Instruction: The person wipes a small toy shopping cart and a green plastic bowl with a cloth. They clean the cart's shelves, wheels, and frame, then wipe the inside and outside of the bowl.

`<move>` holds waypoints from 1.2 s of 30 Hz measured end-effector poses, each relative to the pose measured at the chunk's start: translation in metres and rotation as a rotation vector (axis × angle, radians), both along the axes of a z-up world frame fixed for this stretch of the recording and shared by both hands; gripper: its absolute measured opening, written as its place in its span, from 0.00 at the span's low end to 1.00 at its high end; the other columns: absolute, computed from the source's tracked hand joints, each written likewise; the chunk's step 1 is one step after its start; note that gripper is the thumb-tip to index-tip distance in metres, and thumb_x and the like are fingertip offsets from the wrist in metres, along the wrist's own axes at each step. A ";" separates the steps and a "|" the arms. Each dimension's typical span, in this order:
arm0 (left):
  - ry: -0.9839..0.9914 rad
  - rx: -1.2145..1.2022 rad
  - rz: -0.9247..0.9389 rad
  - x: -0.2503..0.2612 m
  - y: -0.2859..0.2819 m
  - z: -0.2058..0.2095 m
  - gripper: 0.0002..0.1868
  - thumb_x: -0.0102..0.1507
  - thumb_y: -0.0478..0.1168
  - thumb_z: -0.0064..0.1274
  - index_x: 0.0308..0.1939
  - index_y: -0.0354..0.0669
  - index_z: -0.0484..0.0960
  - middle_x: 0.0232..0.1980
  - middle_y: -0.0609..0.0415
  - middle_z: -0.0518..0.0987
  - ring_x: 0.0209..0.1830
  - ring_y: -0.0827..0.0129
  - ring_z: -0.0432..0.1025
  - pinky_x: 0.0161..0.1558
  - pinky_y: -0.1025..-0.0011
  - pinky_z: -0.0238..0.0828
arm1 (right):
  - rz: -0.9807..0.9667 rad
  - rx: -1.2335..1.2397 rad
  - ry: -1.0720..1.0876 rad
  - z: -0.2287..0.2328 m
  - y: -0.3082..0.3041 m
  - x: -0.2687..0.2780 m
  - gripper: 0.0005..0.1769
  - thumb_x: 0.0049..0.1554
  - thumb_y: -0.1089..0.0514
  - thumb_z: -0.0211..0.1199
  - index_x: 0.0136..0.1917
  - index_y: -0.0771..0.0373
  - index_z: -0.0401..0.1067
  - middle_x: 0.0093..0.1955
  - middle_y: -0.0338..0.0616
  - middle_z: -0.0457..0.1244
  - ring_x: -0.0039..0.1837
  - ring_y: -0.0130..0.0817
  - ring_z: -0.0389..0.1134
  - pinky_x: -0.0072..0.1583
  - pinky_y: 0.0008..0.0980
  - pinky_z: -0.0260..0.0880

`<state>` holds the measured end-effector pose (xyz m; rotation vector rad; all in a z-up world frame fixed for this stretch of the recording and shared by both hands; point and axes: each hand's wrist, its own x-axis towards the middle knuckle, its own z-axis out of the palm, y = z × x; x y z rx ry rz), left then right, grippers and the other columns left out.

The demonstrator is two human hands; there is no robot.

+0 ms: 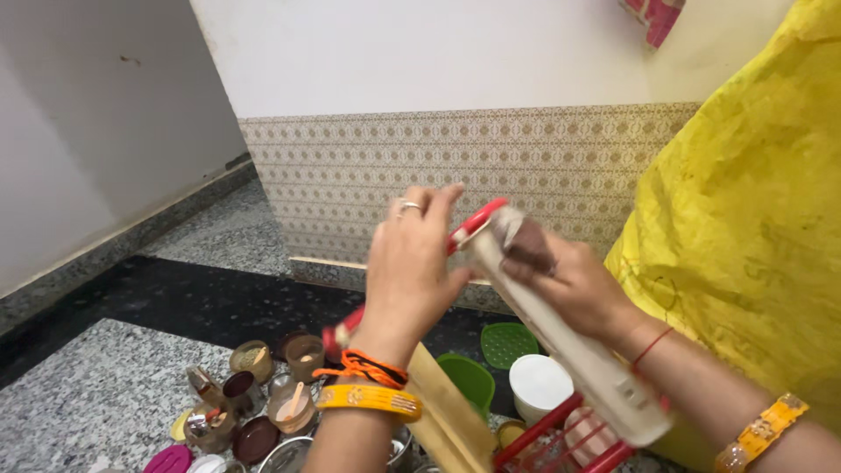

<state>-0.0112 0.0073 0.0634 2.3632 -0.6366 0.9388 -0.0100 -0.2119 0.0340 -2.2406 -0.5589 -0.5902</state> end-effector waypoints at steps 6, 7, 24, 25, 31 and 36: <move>-0.041 0.192 -0.274 0.006 0.009 -0.013 0.38 0.33 0.49 0.77 0.44 0.39 0.82 0.61 0.49 0.77 0.69 0.51 0.65 0.68 0.47 0.55 | 0.110 -0.443 -0.401 -0.003 -0.005 -0.004 0.26 0.54 0.33 0.66 0.36 0.57 0.66 0.34 0.45 0.67 0.37 0.46 0.71 0.40 0.43 0.70; -0.045 0.194 -0.273 0.008 0.010 -0.019 0.35 0.34 0.50 0.77 0.41 0.39 0.83 0.57 0.49 0.79 0.69 0.51 0.65 0.70 0.47 0.54 | 0.056 -0.424 -0.432 -0.005 -0.007 -0.005 0.29 0.51 0.30 0.66 0.37 0.57 0.67 0.33 0.45 0.67 0.37 0.45 0.71 0.40 0.43 0.71; -0.074 -0.230 -0.015 -0.003 -0.027 -0.038 0.19 0.41 0.45 0.69 0.21 0.41 0.73 0.28 0.51 0.74 0.38 0.53 0.68 0.54 0.55 0.62 | -0.348 0.050 -0.330 -0.042 -0.001 0.023 0.14 0.59 0.56 0.56 0.58 0.53 0.76 0.59 0.53 0.60 0.61 0.50 0.65 0.60 0.45 0.68; -0.058 -0.235 -0.037 -0.006 -0.026 -0.035 0.22 0.41 0.47 0.71 0.20 0.41 0.72 0.27 0.51 0.72 0.36 0.53 0.67 0.54 0.56 0.61 | -0.440 0.078 -0.360 -0.038 -0.022 0.031 0.12 0.62 0.56 0.58 0.58 0.54 0.75 0.60 0.57 0.58 0.61 0.52 0.65 0.60 0.46 0.68; -0.186 -0.188 -0.174 -0.010 -0.023 -0.022 0.22 0.42 0.46 0.72 0.20 0.42 0.72 0.27 0.53 0.72 0.36 0.54 0.67 0.55 0.55 0.60 | -0.486 0.232 -0.161 -0.018 -0.043 0.038 0.15 0.64 0.56 0.53 0.61 0.54 0.74 0.60 0.53 0.58 0.59 0.47 0.65 0.62 0.43 0.67; -0.234 -0.187 -0.129 -0.005 -0.033 -0.042 0.14 0.44 0.40 0.65 0.25 0.43 0.75 0.31 0.52 0.75 0.42 0.52 0.69 0.59 0.53 0.59 | 0.096 0.286 -0.290 -0.030 0.026 -0.021 0.12 0.63 0.57 0.57 0.57 0.62 0.74 0.55 0.47 0.64 0.61 0.43 0.66 0.64 0.39 0.67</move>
